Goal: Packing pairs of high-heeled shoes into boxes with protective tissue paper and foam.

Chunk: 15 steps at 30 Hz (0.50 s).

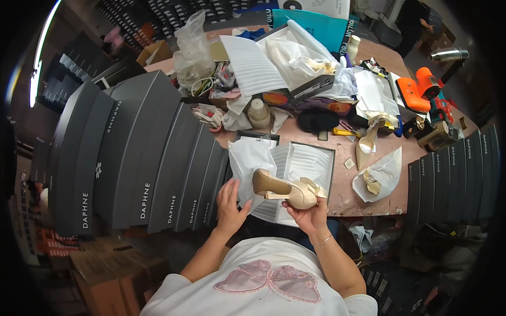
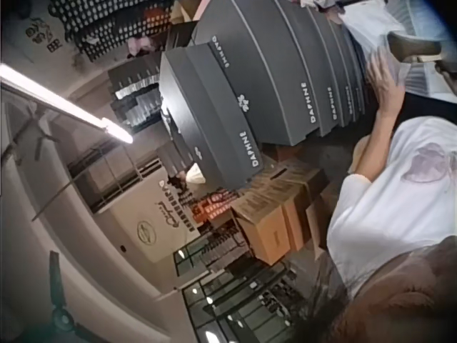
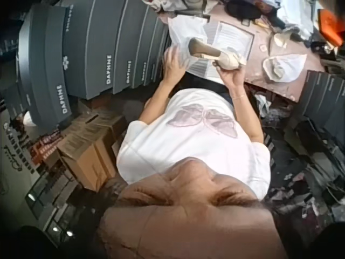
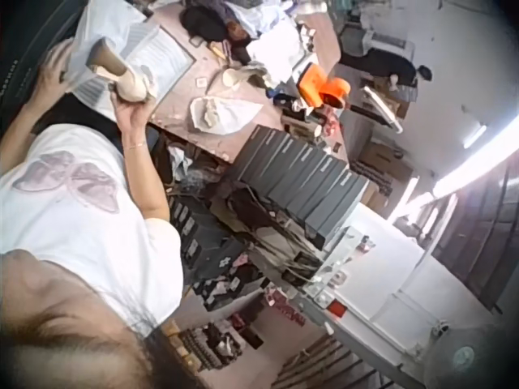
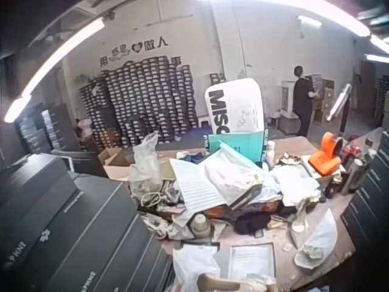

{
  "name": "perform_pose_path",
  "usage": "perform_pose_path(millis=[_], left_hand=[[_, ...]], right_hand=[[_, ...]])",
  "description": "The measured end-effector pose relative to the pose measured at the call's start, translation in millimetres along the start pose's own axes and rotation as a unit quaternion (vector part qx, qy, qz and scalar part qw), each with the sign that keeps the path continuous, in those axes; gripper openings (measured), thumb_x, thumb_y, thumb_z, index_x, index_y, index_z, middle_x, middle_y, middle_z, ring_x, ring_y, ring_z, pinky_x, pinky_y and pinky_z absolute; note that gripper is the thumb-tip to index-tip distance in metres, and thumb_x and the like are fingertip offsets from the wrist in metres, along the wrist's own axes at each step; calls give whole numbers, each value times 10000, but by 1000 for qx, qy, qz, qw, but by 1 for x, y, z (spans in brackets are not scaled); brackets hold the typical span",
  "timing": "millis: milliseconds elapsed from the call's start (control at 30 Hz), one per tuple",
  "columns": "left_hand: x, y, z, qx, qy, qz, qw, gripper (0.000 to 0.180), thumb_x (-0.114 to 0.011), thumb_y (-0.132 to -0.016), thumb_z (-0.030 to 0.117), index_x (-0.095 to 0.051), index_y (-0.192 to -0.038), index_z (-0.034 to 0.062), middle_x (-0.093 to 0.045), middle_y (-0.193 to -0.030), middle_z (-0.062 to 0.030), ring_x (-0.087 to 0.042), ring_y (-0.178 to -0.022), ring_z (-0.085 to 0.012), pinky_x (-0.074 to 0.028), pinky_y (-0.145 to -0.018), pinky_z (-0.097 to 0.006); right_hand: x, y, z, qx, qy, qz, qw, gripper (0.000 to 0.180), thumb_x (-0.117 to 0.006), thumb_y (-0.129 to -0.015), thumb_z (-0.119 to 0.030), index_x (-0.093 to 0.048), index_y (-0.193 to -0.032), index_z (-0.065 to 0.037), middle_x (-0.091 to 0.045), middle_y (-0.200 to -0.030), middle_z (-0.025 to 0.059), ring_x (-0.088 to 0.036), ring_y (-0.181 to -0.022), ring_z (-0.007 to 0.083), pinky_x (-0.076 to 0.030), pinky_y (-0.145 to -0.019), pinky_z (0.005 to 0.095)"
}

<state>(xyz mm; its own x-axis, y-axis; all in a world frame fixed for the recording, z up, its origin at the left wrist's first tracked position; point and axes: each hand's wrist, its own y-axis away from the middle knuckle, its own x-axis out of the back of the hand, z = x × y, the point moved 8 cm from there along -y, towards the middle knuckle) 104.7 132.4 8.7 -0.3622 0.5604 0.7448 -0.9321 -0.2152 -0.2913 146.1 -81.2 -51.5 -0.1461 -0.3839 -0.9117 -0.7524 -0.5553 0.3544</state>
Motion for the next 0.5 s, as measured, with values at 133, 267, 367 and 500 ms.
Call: perform_pose_path(millis=[133, 267, 367, 500], left_hand=[[-60, -9, -60, 31, 24, -63, 997, 276, -666, -788, 81, -627, -1043, -17, -589, -1102, -176, -572, -980, -332, -459, -836, -417], [-41, -35, -50, 129, 152, -4, 980, 204, -608, -851, 82, -637, -1018, -32, -648, -898, -169, -632, -790, -312, -498, -707, -348], [-22, -57, -10, 64, 195, -7, 979, 200, -578, -875, 84, -645, -1038, -12, -630, -847, -164, -630, -726, -276, -497, -644, -346], [-5, -69, 45, 7, 229, -40, 973, 201, -576, -869, 68, -653, -1038, -10, -626, -804, -149, -620, -672, -248, -482, -601, -326]], right_hand=[[-3, 2, 7, 17, -21, 10, 1000, 663, -452, -869, -521, -433, -1332, -47, -557, -1178, 227, -611, -934, 404, -595, -737, 401], [9, 11, -10, 15, -71, 0, 997, 645, -432, -865, -512, -462, -1309, -45, -576, -1153, 225, -622, -905, 394, -598, -702, 390], [15, 21, -16, 20, -119, -27, 992, 653, -416, -861, -502, -454, -1312, -32, -578, -1167, 228, -634, -892, 400, -600, -680, 393], [5, 23, -12, 28, -137, -60, 988, 657, -412, -863, -508, -452, -1318, -36, -575, -1180, 230, -637, -897, 401, -599, -706, 407]])
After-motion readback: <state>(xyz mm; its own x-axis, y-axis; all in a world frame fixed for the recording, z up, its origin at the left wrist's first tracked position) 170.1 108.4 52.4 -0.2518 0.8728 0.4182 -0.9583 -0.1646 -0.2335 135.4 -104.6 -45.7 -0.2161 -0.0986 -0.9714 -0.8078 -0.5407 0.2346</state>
